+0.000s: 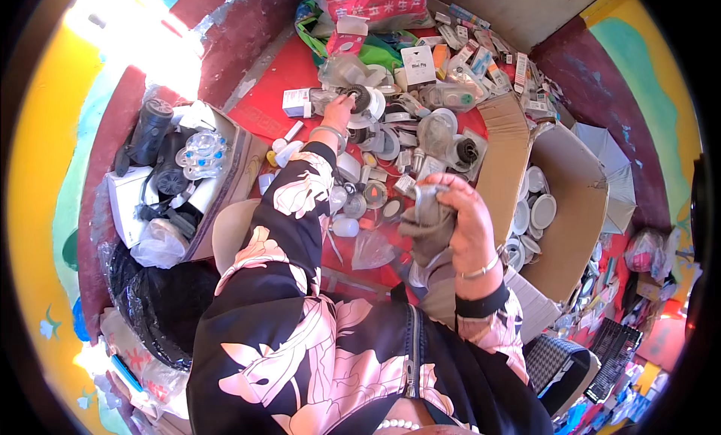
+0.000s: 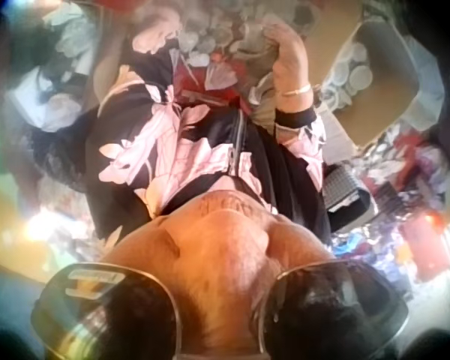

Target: The person cleans a white circular light fixture with a cloth, wiping the front lens and the rear heat sink area.

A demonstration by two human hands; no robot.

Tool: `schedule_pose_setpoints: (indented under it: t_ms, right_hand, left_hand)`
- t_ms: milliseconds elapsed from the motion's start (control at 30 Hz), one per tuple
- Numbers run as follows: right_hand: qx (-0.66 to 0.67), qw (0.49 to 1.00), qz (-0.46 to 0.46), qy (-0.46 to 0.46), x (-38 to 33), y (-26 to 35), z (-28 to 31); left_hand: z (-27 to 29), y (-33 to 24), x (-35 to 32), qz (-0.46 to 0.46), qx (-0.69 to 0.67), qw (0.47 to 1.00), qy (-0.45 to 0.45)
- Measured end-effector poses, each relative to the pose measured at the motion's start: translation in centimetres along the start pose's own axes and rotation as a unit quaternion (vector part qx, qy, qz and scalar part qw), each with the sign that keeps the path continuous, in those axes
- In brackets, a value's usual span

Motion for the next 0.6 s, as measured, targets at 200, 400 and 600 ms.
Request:
schedule_pose_setpoints:
  t_ms: [200, 400, 600]
  right_hand:
    - [0.09, 0.993, 0.048, -0.063, -0.6, 2.5, 2.5]
    - [0.047, 0.96, 0.223, -0.163, -1.6, 7.4, 4.9]
    - [-0.038, 0.96, 0.264, -0.09, -2.7, 7.2, 0.0]
  left_hand:
    - [-3.6, -8.9, -14.4, -0.04, -0.313, 0.938, 0.143]
    - [-7.0, -15.5, -25.4, -0.144, -0.344, 0.883, 0.285]
    - [-9.7, -14.9, -32.6, -0.146, -0.227, 0.909, 0.317]
Point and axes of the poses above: each hand's wrist, its own x-axis towards the middle knuckle, its own z-axis out of the back of the hand, y = z × x, the point moved 6 cm from there along x, towards the middle knuckle, and after that the axes turned 7 degrees about z, right-handed, at the moved point
